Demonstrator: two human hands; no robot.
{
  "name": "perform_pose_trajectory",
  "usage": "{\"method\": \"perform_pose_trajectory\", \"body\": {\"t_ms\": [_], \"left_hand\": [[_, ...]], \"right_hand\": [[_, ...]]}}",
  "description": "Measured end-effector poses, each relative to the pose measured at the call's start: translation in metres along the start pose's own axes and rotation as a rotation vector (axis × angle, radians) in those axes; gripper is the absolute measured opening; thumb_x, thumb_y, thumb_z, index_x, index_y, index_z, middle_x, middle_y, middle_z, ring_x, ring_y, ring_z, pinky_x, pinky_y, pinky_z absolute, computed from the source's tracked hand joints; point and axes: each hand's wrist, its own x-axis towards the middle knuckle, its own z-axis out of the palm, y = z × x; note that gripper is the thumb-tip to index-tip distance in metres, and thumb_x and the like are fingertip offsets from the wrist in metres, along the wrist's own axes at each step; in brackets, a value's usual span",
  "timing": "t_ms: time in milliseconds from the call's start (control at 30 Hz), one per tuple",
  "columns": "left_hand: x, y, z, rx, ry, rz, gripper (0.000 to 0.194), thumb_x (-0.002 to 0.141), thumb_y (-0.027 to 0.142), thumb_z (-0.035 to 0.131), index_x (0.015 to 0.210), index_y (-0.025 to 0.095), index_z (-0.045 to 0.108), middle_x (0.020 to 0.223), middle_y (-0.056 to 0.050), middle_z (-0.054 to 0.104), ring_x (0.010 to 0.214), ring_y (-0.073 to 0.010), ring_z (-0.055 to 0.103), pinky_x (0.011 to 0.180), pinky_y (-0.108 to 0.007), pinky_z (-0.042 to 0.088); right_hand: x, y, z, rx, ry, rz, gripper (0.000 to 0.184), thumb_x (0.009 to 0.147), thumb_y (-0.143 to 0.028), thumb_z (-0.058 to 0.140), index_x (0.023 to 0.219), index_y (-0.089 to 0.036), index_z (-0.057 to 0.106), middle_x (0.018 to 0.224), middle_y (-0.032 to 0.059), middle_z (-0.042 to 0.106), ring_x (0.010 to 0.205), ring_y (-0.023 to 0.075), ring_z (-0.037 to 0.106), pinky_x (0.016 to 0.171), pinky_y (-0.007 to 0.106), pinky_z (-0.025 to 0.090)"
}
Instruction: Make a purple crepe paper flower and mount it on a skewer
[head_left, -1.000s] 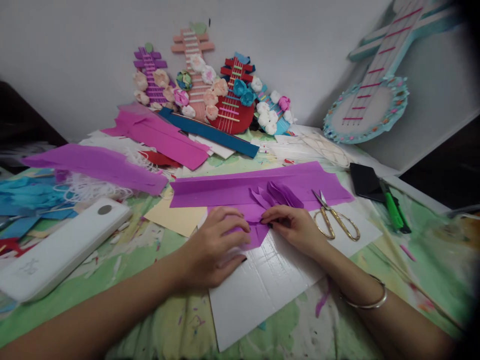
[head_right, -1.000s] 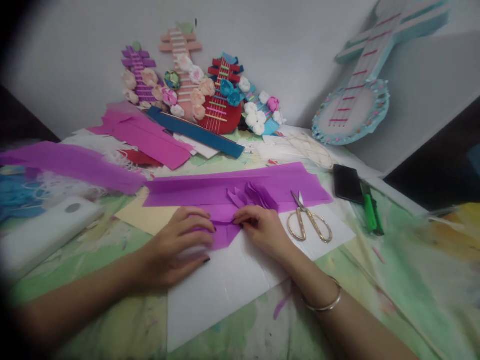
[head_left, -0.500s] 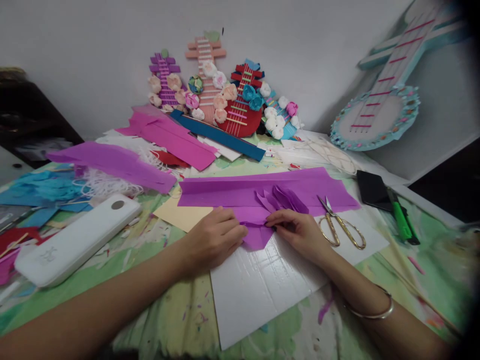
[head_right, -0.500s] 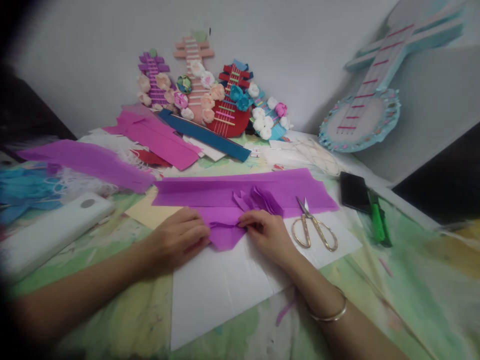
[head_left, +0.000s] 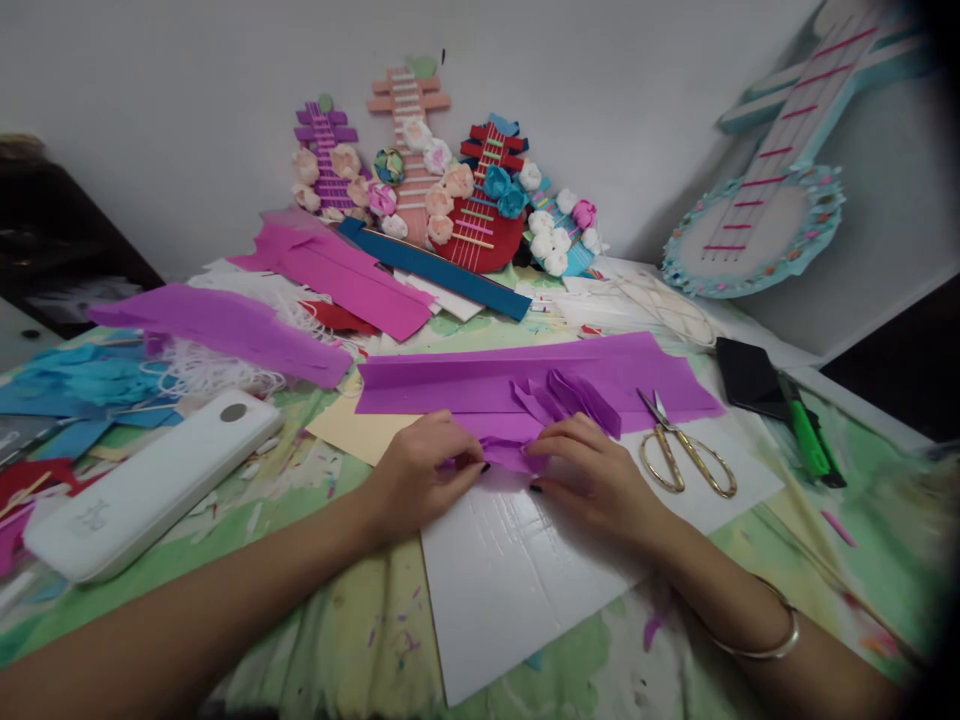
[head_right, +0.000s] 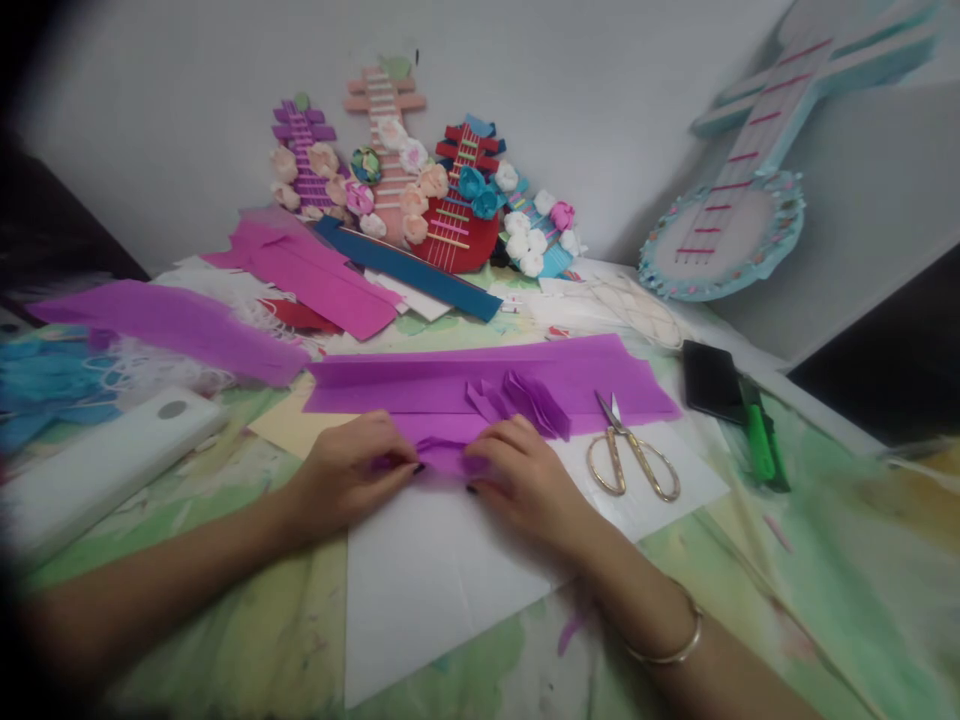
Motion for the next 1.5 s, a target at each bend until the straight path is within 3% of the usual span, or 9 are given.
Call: {"method": "perform_pose_trajectory", "body": {"t_ms": [200, 433, 600, 767, 967, 1500], "left_hand": [[-0.002, -0.003, 0.002, 0.018, -0.077, 0.042, 0.012, 0.078, 0.009, 0.056, 0.073, 0.016, 0.065, 0.074, -0.005, 0.062, 0.073, -0.0156, 0.053, 0.066, -0.028, 0.042], [-0.003, -0.003, 0.003, 0.009, -0.118, 0.028, 0.014, 0.079, 0.008, 0.053, 0.084, 0.016, 0.064, 0.084, -0.005, 0.060, 0.081, -0.0166, 0.054, 0.073, -0.029, 0.045], [-0.002, -0.003, 0.002, 0.012, -0.139, 0.035, 0.014, 0.080, 0.008, 0.053, 0.079, 0.016, 0.064, 0.084, -0.005, 0.059, 0.082, -0.0168, 0.053, 0.072, -0.029, 0.043], [-0.001, -0.003, 0.001, -0.006, -0.152, -0.036, 0.014, 0.078, 0.007, 0.056, 0.078, 0.017, 0.065, 0.081, -0.004, 0.061, 0.080, -0.0165, 0.054, 0.071, -0.029, 0.043], [0.001, 0.000, 0.000, -0.053, -0.171, -0.106, 0.008, 0.076, 0.011, 0.061, 0.075, 0.016, 0.067, 0.077, -0.004, 0.062, 0.076, -0.0160, 0.056, 0.068, -0.028, 0.043], [0.007, 0.001, 0.001, -0.075, -0.172, -0.234, 0.010, 0.074, 0.012, 0.061, 0.067, 0.017, 0.066, 0.068, -0.001, 0.062, 0.068, -0.0140, 0.055, 0.063, -0.025, 0.042]], "right_hand": [[-0.001, 0.003, 0.006, 0.027, -0.007, -0.040, 0.014, 0.086, -0.012, 0.052, 0.085, -0.020, 0.064, 0.081, 0.0038, 0.068, 0.076, 0.0181, 0.052, 0.069, 0.033, 0.044], [0.001, -0.001, 0.004, 0.037, -0.076, 0.024, 0.014, 0.082, -0.008, 0.053, 0.082, -0.019, 0.061, 0.083, 0.0045, 0.064, 0.080, 0.0185, 0.051, 0.071, 0.033, 0.042], [0.003, -0.005, 0.003, 0.034, -0.080, 0.057, 0.017, 0.076, -0.004, 0.052, 0.080, -0.019, 0.058, 0.083, 0.0052, 0.062, 0.081, 0.0191, 0.051, 0.071, 0.032, 0.041], [0.003, -0.005, 0.003, 0.032, -0.089, 0.093, 0.017, 0.076, -0.004, 0.050, 0.080, -0.019, 0.057, 0.077, 0.0041, 0.061, 0.078, 0.0181, 0.050, 0.067, 0.030, 0.041], [0.003, -0.004, 0.003, 0.083, -0.085, 0.078, 0.013, 0.080, -0.009, 0.054, 0.084, -0.019, 0.062, 0.084, 0.0046, 0.063, 0.081, 0.0178, 0.051, 0.073, 0.032, 0.042], [0.007, -0.008, 0.005, 0.050, -0.161, 0.236, 0.011, 0.083, -0.008, 0.051, 0.082, -0.017, 0.057, 0.087, 0.0055, 0.056, 0.084, 0.0183, 0.048, 0.074, 0.033, 0.039]]}}
